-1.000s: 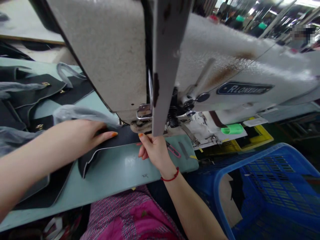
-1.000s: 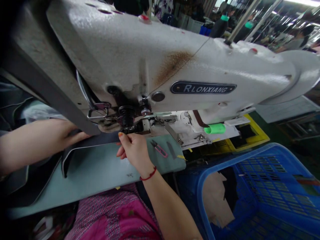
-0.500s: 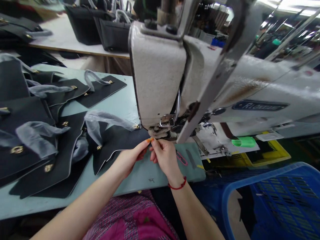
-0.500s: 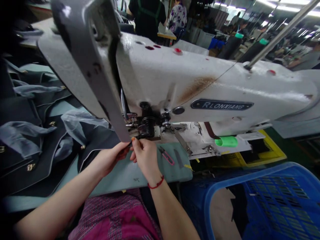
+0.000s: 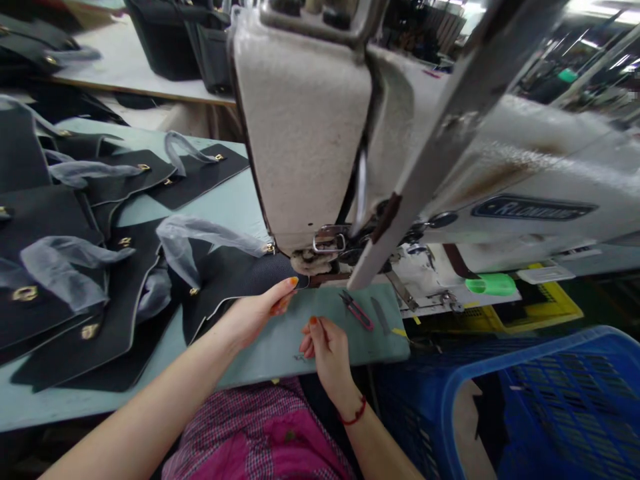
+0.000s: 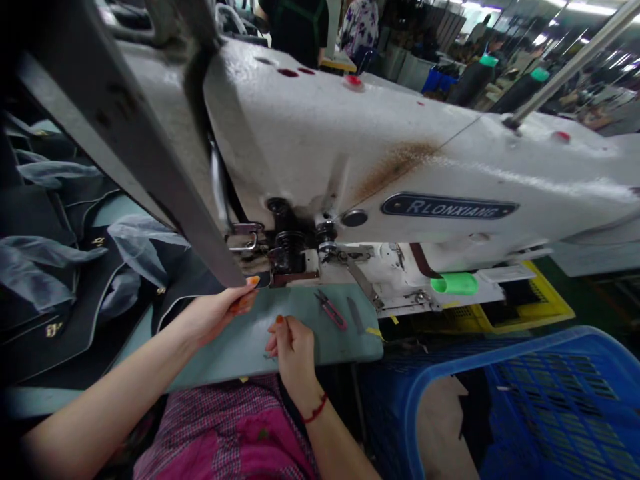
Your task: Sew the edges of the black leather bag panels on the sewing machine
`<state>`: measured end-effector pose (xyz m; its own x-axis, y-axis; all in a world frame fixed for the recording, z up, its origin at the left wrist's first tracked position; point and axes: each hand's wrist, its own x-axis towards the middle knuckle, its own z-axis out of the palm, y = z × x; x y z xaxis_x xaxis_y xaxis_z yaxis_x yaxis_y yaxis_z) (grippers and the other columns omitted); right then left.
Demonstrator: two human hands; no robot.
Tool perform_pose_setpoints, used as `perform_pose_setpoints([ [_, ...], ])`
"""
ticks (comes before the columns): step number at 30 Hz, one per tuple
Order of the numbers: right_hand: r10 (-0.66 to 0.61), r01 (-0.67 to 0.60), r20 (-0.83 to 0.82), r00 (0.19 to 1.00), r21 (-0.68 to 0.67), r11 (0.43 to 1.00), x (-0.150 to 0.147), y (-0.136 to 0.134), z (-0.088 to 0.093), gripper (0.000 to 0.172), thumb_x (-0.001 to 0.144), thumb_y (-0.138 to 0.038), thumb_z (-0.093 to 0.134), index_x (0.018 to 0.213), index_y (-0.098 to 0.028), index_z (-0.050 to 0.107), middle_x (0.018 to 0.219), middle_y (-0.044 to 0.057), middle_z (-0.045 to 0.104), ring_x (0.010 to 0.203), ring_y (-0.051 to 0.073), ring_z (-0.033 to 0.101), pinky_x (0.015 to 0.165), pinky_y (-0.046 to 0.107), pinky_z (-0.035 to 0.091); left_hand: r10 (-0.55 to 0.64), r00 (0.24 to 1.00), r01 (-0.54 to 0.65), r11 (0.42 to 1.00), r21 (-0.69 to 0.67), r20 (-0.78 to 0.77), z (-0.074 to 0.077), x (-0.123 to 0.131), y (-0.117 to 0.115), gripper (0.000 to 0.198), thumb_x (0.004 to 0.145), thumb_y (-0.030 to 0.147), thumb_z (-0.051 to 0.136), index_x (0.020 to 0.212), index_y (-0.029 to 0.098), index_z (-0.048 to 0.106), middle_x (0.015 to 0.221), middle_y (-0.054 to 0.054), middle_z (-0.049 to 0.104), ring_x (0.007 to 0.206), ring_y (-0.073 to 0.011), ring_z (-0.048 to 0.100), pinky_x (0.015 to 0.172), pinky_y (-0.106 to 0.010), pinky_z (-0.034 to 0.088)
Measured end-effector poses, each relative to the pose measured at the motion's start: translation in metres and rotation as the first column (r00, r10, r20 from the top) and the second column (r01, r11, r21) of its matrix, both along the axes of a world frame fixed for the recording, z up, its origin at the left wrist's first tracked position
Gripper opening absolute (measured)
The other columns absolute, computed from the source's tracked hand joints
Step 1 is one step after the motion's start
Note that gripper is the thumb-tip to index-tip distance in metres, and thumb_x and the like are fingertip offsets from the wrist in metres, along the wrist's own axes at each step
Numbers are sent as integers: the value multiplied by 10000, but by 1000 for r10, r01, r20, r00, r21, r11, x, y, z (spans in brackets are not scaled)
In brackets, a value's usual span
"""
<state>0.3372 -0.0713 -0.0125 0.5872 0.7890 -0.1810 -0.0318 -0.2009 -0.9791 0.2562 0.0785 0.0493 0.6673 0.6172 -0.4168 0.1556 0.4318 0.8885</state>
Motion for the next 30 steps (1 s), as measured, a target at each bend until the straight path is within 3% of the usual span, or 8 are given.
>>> perform_pose_setpoints([
  [4, 27, -27, 29, 999, -30, 999, -2, -5, -14, 505, 1010, -540, 419, 767, -147, 621, 563, 21, 613, 473, 100, 536, 504, 200, 426, -25, 994, 30, 999, -42, 105, 1, 2, 4, 452, 778, 505, 680, 549, 196, 442, 547, 49, 369, 536, -98, 294, 514, -241, 292],
  [11, 92, -85, 109, 990, -69, 994, -2, -6, -17, 499, 1031, -496, 383, 786, -149, 646, 585, 27, 636, 493, 107, 564, 526, 198, 435, -20, 992, 31, 996, -88, 128, -1, 7, 14, 428, 754, 468, 708, 549, 189, 458, 532, 52, 371, 511, -85, 295, 493, -227, 292],
  [18, 111, -105, 140, 984, -50, 993, -1, -7, -19, 471, 1034, -470, 390, 786, -158, 642, 595, 20, 633, 503, 105, 568, 537, 195, 439, 50, 988, -34, 993, -112, 148, 2, 13, 16, 415, 647, 431, 766, 526, 178, 460, 521, 52, 379, 503, -71, 304, 475, -201, 289],
  [26, 109, -103, 159, 981, -47, 994, -1, -7, -18, 473, 1038, -428, 384, 718, -173, 621, 583, 18, 622, 501, 110, 568, 540, 204, 442, 133, 971, -116, 989, -96, 197, -3, 16, 13, 392, 723, 413, 748, 568, 179, 474, 529, 56, 382, 497, -73, 305, 467, -202, 277],
  [30, 115, -109, 170, 979, -44, 993, -1, -7, -15, 474, 1037, -413, 383, 692, -178, 608, 586, 16, 623, 510, 110, 568, 549, 208, 439, 229, 950, -216, 973, -82, 213, -6, 20, 5, 408, 732, 403, 739, 529, 183, 462, 514, 52, 394, 492, -76, 317, 471, -217, 286],
])
